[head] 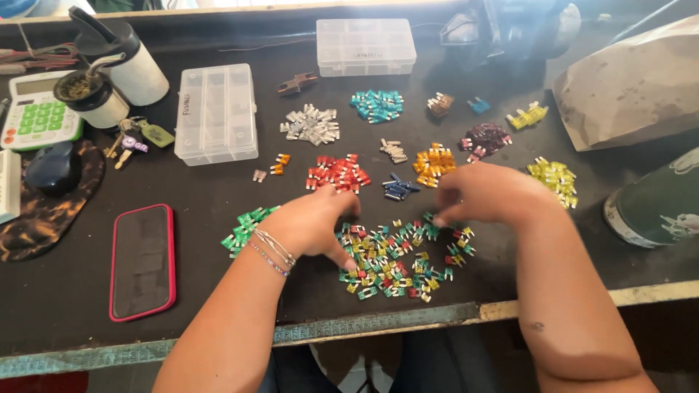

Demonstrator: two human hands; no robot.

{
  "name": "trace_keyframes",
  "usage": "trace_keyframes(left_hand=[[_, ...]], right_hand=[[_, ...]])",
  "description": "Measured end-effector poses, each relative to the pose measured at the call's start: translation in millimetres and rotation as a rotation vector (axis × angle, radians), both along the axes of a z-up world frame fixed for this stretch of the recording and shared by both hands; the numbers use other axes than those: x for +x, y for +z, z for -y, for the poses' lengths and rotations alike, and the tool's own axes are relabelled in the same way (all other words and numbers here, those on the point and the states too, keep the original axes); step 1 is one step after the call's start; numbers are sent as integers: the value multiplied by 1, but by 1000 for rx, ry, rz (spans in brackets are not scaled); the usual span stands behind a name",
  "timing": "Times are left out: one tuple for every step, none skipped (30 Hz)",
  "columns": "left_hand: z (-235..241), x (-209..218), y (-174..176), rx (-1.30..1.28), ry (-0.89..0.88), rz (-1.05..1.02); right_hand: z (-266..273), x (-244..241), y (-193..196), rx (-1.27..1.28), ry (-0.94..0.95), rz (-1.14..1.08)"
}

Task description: The person sorts small, colorful electronic components from a mixed pile on a table into separate color-coded piles. They use both hands to pick up individual items and place them into the corresponding sorted groups.

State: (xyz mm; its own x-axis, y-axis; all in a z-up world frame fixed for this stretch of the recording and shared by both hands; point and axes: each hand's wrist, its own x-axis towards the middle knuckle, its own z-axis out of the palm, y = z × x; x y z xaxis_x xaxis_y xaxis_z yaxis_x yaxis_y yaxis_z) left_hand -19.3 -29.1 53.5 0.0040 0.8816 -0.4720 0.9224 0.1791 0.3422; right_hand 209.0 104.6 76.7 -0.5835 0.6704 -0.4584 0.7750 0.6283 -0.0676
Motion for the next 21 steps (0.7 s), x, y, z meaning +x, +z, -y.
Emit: trace_keyframes(left_hand=[[3,3,2,-50,-24,-10],[4,9,4,-52,-27,-9],[5,14,6,-52,-50,2],[6,18,9,-52,-73,12],[7,20,6,-52,-75,12],[8,22,4,-24,-98,38],[9,25,1,4,-121,64],[8,26,-3,3,-123,65],[7,27,-7,46,-166,94],[6,28,-12,88,-209,122],[6,29,-12,89,-205,123],[5,31,-12,105,-226,154],[5,33,-13,118,-248,186],[6,33,-10,117,-244,187],[7,34,-7,103,-264,199],[7,34,-4,90,-284,211],[6,33,1,89,-284,210],[6,31,6,62,-298,203],[5,30,10,35,-314,196],[7,25,14,33,-316,195],[10,21,18,-7,-311,198]], right_hand=[[-1,6,4,-47,-54,80],[1,7,10,-49,-57,81],[3,6,17,-76,-121,126],[5,6,24,-102,-186,170],[3,6,19,-102,-187,170],[1,5,14,-104,-179,182],[-2,5,9,-106,-172,196],[-5,6,-2,-107,-174,197],[-9,7,-13,-85,-152,191],[-13,7,-24,-64,-129,186],[-11,5,-27,-63,-125,187],[-10,2,-30,-93,-105,160],[-7,-1,-34,-126,-85,132],[-3,-5,-33,-128,-82,134],[1,-9,-31,-178,-45,94],[6,-12,-30,-228,-8,54],[8,-13,-27,-229,-8,54],[10,-13,-24,-267,28,26],[13,-13,-22,-304,62,-2],[14,-12,-12,-306,59,-4],[15,-11,-1,-296,41,-9]])
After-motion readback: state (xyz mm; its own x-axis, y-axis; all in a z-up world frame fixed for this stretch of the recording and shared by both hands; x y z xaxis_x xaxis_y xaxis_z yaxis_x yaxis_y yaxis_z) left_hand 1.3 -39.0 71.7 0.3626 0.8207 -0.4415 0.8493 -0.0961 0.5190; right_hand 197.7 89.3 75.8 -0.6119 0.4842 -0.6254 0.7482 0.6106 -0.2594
